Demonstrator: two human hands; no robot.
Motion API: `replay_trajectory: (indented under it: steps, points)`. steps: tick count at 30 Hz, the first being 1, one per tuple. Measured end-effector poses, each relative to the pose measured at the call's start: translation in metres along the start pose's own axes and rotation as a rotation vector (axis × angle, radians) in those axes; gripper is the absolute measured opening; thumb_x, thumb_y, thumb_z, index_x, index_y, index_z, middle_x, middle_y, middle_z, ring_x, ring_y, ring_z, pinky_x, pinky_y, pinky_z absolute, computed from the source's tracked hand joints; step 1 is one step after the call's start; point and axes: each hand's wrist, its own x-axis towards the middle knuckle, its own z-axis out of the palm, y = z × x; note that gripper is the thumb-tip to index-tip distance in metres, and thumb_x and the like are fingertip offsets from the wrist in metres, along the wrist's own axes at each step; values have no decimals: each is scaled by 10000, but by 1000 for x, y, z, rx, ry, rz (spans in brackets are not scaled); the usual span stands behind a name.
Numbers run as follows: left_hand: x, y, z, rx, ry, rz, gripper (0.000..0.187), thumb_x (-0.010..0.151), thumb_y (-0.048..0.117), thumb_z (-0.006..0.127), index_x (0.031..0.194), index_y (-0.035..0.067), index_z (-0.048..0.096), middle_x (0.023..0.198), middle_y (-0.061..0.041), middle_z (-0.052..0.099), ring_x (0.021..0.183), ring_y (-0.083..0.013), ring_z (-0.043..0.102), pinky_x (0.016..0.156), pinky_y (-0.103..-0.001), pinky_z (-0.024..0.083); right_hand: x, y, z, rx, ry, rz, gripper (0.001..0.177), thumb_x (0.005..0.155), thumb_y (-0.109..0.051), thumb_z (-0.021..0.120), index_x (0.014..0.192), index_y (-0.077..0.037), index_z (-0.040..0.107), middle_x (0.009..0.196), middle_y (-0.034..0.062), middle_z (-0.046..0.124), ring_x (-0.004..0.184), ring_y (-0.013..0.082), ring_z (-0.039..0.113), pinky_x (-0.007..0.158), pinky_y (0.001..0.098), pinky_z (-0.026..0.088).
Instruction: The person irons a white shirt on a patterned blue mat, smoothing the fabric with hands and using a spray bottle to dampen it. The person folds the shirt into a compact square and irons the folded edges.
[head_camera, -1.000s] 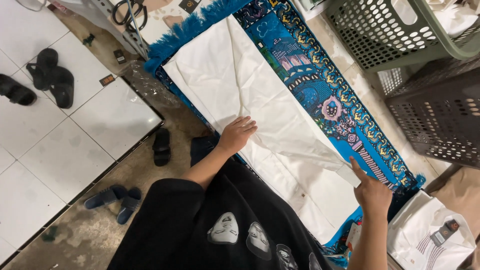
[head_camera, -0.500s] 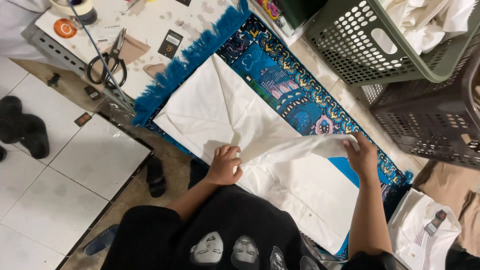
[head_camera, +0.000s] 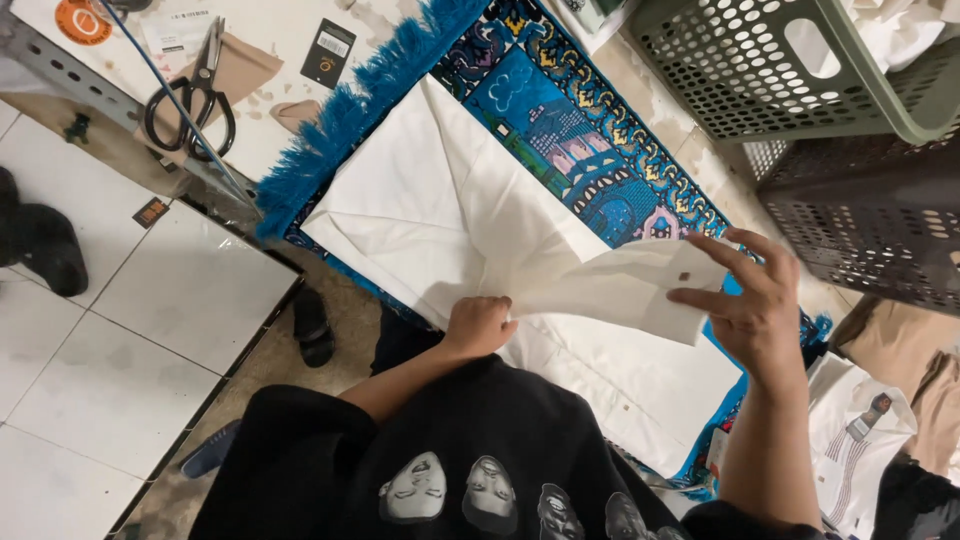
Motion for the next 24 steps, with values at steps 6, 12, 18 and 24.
replay_trajectory:
  steps: [6,12,18,24]
  points:
    - [-8,31,23,-313,-20,-15,335,969,247,555,1145,21,729,896,-83,675,734,-281,680,536,-422,513,-8,-13,1,-57,118,54,591,911,197,479,1069,-255,826,1361,70,730,953,284,537,891,402,445]
    - [-22,35,12,-558,124,-459,460,949,293,571,1310,12,621,1006,-117,733,924,-295,734,758,-418,609,95,-27,104,63,237,-276,297,957,31,630,889,-180,828,1141,44,774,1233,330,647,959,428,529]
    - [-32,41,-11,-245,730,-405,815,740,391,751,1317,-8,337,1228,-194,423,1110,-430,537,988,-589,435,166,-65,139,-120,300,-409,237,1020,-131,618,901,-260,777,1082,-53,722,973,215,576,755,350,446]
    - [-24,29,-43,257,333,203,608,977,209,537,1553,71,402,1689,-163,245,1577,-336,171,1222,-614,118,119,-39,168,-118,64,-374,292,996,-99,547,1056,-266,778,1183,-65,733,671,203,685,611,356,545]
